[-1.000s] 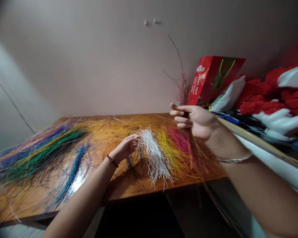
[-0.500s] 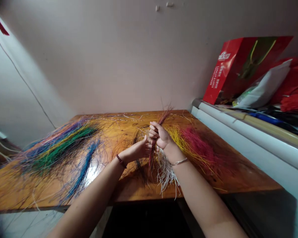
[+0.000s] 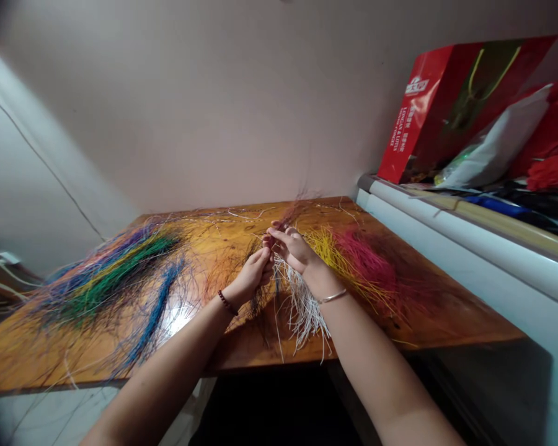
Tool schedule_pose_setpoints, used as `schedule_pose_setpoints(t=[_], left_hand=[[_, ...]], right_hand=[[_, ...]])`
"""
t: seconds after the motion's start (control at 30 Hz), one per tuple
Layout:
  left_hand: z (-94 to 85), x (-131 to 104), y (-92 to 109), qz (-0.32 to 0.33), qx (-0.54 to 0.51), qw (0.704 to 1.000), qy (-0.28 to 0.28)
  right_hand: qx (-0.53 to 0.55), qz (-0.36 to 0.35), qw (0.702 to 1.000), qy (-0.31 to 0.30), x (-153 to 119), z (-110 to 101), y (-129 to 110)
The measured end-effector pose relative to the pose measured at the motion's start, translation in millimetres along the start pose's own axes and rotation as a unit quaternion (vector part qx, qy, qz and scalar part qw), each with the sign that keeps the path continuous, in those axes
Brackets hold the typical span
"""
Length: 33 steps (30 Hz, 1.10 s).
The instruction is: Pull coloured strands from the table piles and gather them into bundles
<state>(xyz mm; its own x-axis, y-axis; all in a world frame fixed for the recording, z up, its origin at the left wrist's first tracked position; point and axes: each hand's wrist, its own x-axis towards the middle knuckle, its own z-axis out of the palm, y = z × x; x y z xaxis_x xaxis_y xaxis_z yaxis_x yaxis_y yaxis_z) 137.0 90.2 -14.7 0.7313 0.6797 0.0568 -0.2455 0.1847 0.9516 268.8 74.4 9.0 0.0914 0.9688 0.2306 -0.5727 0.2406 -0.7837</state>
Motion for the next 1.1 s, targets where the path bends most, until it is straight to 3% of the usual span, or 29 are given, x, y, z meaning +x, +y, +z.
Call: schedule_pose_setpoints(t=[0.13, 0.3, 0.5, 0.67, 0.9, 1.1], left_hand=[[-3.5, 2.1, 4.8, 0.046, -0.036, 0.997, 0.051], [-6.5, 2.9, 7.3, 0.057, -0.048, 0.995, 0.07], [-4.0, 4.1, 2.3, 0.067, -0.047, 0.992, 0.097], [-3.8, 4.7, 1.1, 0.073, -0.043, 0.989, 0.12], [-4.0, 4.9, 2.0, 0.07, -0.045, 0.989, 0.125], [-5.9, 7.0, -0.4, 0.062, -0.056, 0.986, 0.142]], right_hand=[[-0.108, -0.01, 0.994, -0.015, 1.0, 1.2, 2.3], [-0.234, -0.064, 0.969, 0.053, 5.1, -0.7, 14.3], [-0.312, -0.108, 0.942, 0.066, 6.2, -4.8, 18.9], [-0.307, -0.108, 0.942, 0.086, 4.2, -0.9, 17.8], [-0.271, -0.093, 0.944, 0.162, 1.5, 2.1, 9.9], [-0.232, -0.136, 0.946, 0.183, 2.5, 1.3, 6.9]])
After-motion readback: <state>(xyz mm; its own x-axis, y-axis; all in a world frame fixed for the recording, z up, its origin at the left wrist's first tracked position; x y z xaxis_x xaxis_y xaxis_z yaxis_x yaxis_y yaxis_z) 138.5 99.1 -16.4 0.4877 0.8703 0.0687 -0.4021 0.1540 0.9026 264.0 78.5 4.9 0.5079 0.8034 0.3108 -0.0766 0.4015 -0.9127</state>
